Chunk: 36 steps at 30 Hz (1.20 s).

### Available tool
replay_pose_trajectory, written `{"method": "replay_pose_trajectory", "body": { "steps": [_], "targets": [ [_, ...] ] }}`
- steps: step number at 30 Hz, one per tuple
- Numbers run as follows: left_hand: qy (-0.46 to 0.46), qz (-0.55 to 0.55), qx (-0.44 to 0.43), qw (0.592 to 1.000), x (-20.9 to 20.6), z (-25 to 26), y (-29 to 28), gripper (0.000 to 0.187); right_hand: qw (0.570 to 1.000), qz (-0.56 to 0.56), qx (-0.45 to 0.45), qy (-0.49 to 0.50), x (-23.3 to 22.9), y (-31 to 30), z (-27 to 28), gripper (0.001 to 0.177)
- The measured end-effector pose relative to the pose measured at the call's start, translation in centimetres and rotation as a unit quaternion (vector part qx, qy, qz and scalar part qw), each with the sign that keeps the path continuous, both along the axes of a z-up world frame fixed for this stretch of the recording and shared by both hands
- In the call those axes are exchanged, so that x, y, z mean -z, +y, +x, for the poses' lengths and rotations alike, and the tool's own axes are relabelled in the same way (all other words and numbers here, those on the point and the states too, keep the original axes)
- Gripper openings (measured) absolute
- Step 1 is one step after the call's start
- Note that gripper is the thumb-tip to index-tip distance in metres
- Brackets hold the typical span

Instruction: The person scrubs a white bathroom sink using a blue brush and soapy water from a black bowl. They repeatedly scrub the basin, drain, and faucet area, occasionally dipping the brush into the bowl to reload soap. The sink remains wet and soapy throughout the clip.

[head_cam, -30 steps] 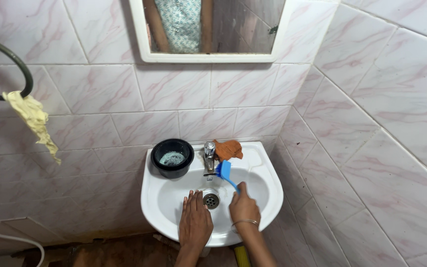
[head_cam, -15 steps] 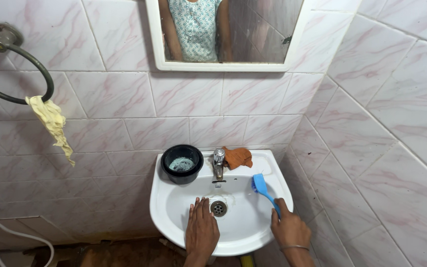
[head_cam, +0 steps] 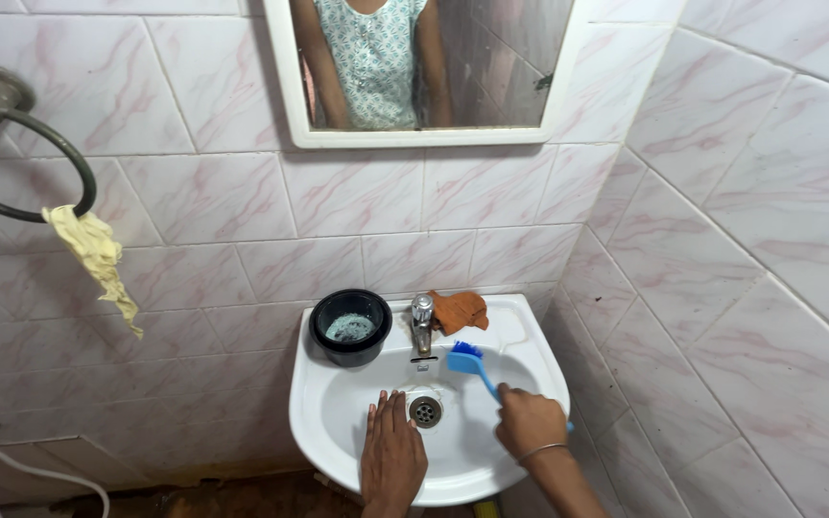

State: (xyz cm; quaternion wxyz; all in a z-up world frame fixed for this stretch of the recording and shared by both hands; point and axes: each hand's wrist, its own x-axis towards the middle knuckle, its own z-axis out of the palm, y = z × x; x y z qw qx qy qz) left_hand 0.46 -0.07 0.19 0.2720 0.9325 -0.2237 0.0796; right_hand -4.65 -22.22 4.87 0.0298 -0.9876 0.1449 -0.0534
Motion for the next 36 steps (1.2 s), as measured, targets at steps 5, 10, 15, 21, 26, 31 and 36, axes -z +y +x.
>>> {"method": "replay_pose_trajectory", "body": {
  "steps": [5, 10, 15, 21, 26, 31, 36],
  "targets": [
    [-0.019, -0.009, 0.001, 1.000, 0.7, -0.1, 0.2, 0.050, 0.999, -0.011, 0.023, 0.021, 0.2, 0.9, 0.0, 0.018],
    [-0.074, 0.020, -0.009, 0.997, 1.0, 1.1, 1.1, 0.053, 0.997, -0.015, 0.069, 0.024, -1.3, -2.7, -3.0, 0.024],
    [-0.004, 0.065, -0.042, 0.997, 0.6, 1.8, 3.0, 0.054, 1.000, 0.004, 0.015, 0.007, -0.6, -1.5, -2.0, 0.022],
    [0.001, 0.033, -0.048, 0.998, 0.3, 2.1, 2.9, 0.056, 0.996, 0.026, -0.074, 0.048, 1.8, 5.1, 2.3, 0.020],
    [-0.023, 0.012, -0.047, 0.999, 0.5, 1.5, 3.1, 0.055, 0.998, 0.027, -0.050, -0.018, 1.7, 0.5, 0.1, 0.026],
    [0.023, 0.012, -0.048, 0.999, -0.2, 1.7, 2.9, 0.055, 0.995, 0.005, 0.076, 0.069, 0.0, -3.0, -2.1, 0.029],
    [0.023, 0.008, -0.043, 0.999, 0.0, 1.7, 2.9, 0.055, 0.998, 0.045, -0.049, -0.007, 1.4, 1.5, 0.9, 0.026]
  ]
}}
